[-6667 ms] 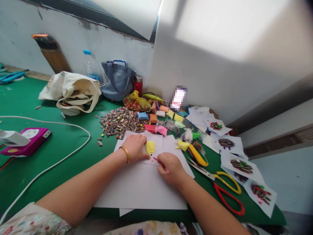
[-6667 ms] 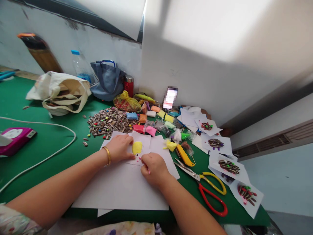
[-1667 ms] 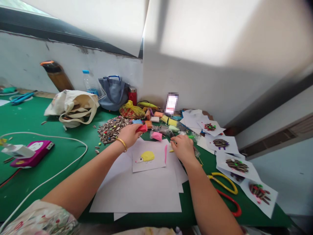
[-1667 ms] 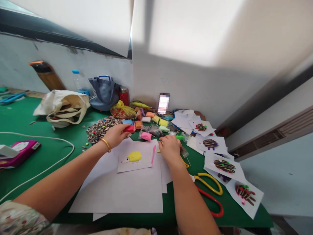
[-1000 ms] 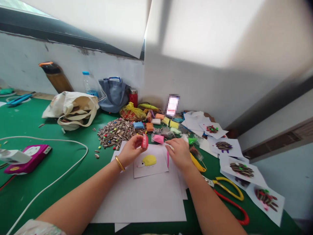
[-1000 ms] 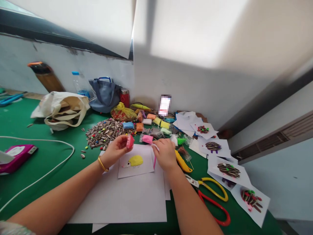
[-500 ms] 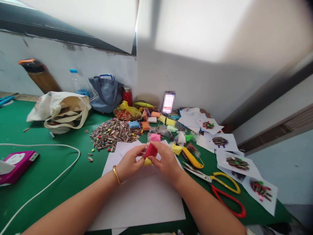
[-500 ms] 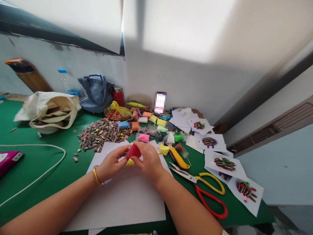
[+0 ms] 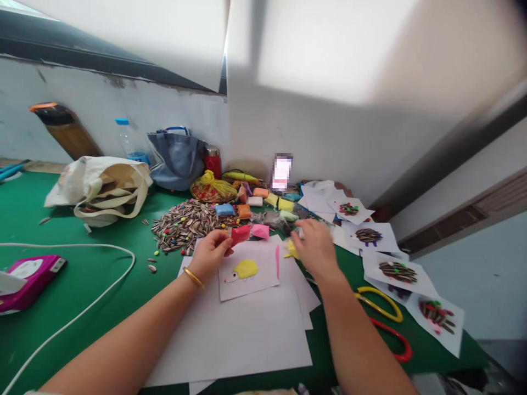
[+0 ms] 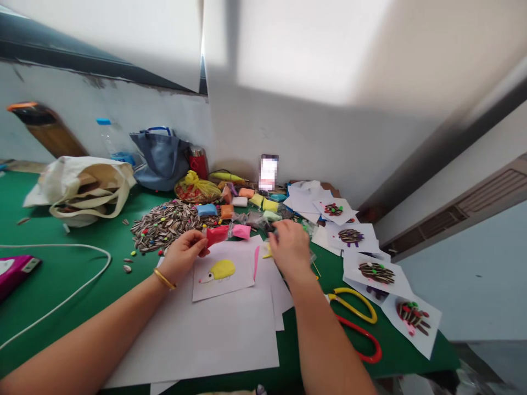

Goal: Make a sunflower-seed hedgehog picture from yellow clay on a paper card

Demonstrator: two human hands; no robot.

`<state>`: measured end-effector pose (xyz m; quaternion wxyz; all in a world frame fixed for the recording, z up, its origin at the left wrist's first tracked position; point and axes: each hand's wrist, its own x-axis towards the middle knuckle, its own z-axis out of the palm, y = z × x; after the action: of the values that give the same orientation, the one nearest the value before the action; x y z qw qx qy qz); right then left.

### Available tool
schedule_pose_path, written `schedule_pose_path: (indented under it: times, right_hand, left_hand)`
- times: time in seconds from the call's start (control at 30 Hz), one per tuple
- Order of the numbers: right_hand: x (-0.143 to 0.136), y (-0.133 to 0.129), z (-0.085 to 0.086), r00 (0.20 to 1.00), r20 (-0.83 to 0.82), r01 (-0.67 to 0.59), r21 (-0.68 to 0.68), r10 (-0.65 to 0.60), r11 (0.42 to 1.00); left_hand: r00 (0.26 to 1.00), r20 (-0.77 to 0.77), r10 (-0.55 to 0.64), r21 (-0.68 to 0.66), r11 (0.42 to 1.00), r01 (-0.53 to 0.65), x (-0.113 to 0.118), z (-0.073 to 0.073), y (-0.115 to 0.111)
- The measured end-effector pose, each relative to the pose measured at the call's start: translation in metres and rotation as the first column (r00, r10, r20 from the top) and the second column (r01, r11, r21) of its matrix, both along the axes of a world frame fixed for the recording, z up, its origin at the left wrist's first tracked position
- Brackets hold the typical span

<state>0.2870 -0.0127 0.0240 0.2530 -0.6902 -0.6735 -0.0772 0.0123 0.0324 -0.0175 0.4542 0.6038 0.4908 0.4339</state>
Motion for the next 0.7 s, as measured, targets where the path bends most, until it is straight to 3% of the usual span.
schedule_pose_path:
  times: [0.03, 0.1, 0.2, 0.3, 0.4, 0.5, 0.53, 0.6, 0.7]
  right_hand:
    - [0.016, 0.002, 0.000, 0.988, 0.055, 0.145, -0.068, -0.141, 0.987]
    - [0.043, 0.004, -0.002, 0.954, 0.147, 0.292, -0.261, -0.261, 0.920]
    - [0.066, 0.006, -0.008, 0.951, 0.167, 0.308, -0.481, -0.259, 0.821]
    - [0.069, 0.006, -0.012, 0.955, 0.172, 0.297, -0.518, -0.242, 0.802]
    - [0.062, 0.004, -0.008, 0.941, 0.209, 0.332, -0.422, -0.266, 0.844]
    - [0.046, 0.001, 0.000, 0.953, 0.106, 0.297, -0.168, -0.282, 0.940]
    - [0.037, 0.000, 0.002, 0.973, 0.013, 0.230, -0.065, -0.230, 0.971]
    - [0.016, -0.002, 0.003, 0.973, -0.226, -0.018, 0.072, 0.034, 0.997]
    - [-0.023, -0.004, -0.004, 0.767, -0.554, -0.258, 0.195, 0.323, 0.946]
  left_hand:
    - [0.998, -0.060, 0.009, 0.057, 0.998, -0.005, -0.002, 0.000, 0.002]
    - [0.964, -0.261, 0.045, 0.233, 0.972, 0.018, -0.006, 0.001, 0.004]
    - [0.840, -0.532, 0.111, 0.400, 0.907, 0.134, -0.008, 0.004, 0.003]
    - [0.739, -0.669, 0.079, 0.387, 0.886, 0.256, -0.009, 0.003, 0.002]
    - [0.666, -0.742, 0.077, 0.378, 0.868, 0.321, -0.009, 0.002, 0.000]
    - [0.645, -0.743, 0.178, 0.428, 0.868, 0.253, -0.007, 0.007, -0.004]
    - [0.655, -0.726, 0.209, 0.451, 0.864, 0.224, -0.006, 0.010, -0.006]
    - [0.708, -0.670, 0.223, 0.486, 0.853, 0.191, -0.002, 0.016, -0.012]
    - [0.855, -0.515, 0.066, 0.460, 0.863, 0.210, 0.006, 0.021, -0.024]
